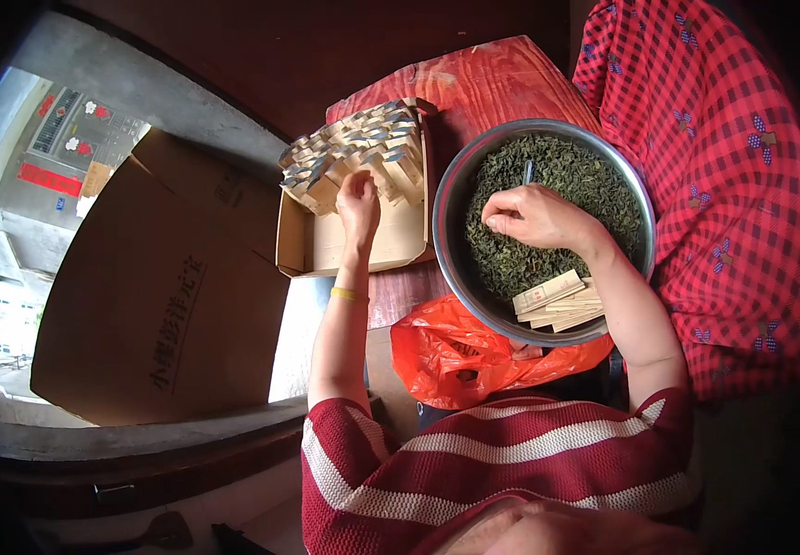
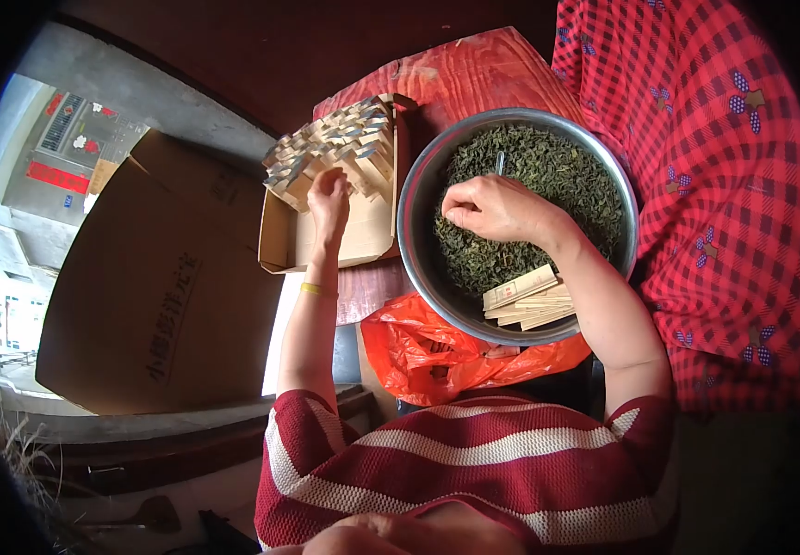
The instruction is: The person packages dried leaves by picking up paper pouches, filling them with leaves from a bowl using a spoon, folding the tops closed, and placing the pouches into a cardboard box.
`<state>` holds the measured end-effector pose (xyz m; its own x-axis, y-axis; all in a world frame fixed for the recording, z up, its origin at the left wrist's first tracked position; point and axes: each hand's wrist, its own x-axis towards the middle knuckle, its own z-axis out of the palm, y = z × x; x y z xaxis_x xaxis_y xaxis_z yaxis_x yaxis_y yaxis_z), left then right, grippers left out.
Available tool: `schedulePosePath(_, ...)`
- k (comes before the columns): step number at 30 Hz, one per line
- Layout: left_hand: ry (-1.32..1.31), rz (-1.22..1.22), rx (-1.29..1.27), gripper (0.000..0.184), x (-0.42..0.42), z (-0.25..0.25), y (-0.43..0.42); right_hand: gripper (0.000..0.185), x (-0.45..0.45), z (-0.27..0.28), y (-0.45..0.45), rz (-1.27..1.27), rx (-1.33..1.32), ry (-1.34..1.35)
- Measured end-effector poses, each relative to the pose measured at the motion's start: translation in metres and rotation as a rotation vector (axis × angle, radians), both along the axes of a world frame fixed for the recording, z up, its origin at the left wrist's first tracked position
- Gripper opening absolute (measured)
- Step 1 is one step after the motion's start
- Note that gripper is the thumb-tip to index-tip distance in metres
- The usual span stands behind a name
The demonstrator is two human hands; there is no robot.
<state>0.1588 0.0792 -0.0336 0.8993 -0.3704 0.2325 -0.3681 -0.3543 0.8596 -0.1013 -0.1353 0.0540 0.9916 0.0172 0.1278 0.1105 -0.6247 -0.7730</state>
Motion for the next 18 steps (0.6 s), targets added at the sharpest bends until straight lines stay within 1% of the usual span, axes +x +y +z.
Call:
schedulePosePath(1, -0.198, -0.027, -0.072, 0.023, -0.011, 0.009, -0.002, 0.02, 0.0, 0.001, -0.001, -0.033, 0.023, -0.008)
schedulePosePath(2, -0.193, -0.037, -0.065, 0.023, -0.025, 0.016, -0.007, 0.019, 0.0, 0.004, -0.002, -0.072, 0.06, -0.059)
schedulePosePath(4, -0.285, -0.235, -0.129, 0.021, -0.078, 0.046, -0.022, 0.017, 0.001, 0.008, -0.007, -0.147, 0.151, -0.051)
schedulePosePath(5, -0.277, -0.353, -0.066, 0.021, -0.106, 0.064, -0.027, 0.015, 0.003, 0.002, -0.011, -0.17, 0.196, -0.113)
schedulePosePath(6, -0.271, -0.467, -0.003, 0.021, -0.13, 0.075, -0.032, 0.016, 0.006, -0.004, -0.016, -0.183, 0.202, -0.117)
schedulePosePath(8, -0.277, -0.67, 0.023, 0.019, -0.156, 0.069, -0.039, 0.017, 0.006, -0.006, -0.019, -0.182, 0.289, -0.153)
schedulePosePath(10, -0.172, -0.893, 0.222, 0.022, -0.186, 0.073, -0.044, 0.017, 0.006, -0.008, -0.021, -0.197, 0.335, -0.144)
schedulePosePath(12, -0.291, -1.058, 0.317, 0.031, -0.215, 0.074, -0.046, 0.017, 0.004, -0.004, -0.02, -0.221, 0.275, -0.139)
schedulePosePath(13, -0.242, -1.138, 0.413, 0.041, -0.229, 0.079, -0.048, 0.017, 0.005, -0.003, -0.02, -0.206, 0.252, -0.15)
schedulePosePath(14, -0.192, -1.2, 0.608, 0.048, -0.238, 0.072, -0.052, 0.017, 0.005, -0.003, -0.02, -0.228, 0.255, -0.143)
schedulePosePath(16, -0.219, -1.146, 0.652, 0.052, -0.248, 0.059, -0.057, 0.015, 0.005, -0.003, -0.021, -0.169, 0.155, -0.175)
schedulePosePath(17, -0.232, -1.15, 0.626, 0.052, -0.247, 0.055, -0.06, 0.017, 0.003, -0.001, -0.02, -0.176, 0.174, -0.144)
schedulePosePath(18, -0.235, -1.165, 0.684, 0.052, -0.245, 0.054, -0.064, 0.017, 0.001, 0.001, -0.02, -0.165, 0.129, -0.14)
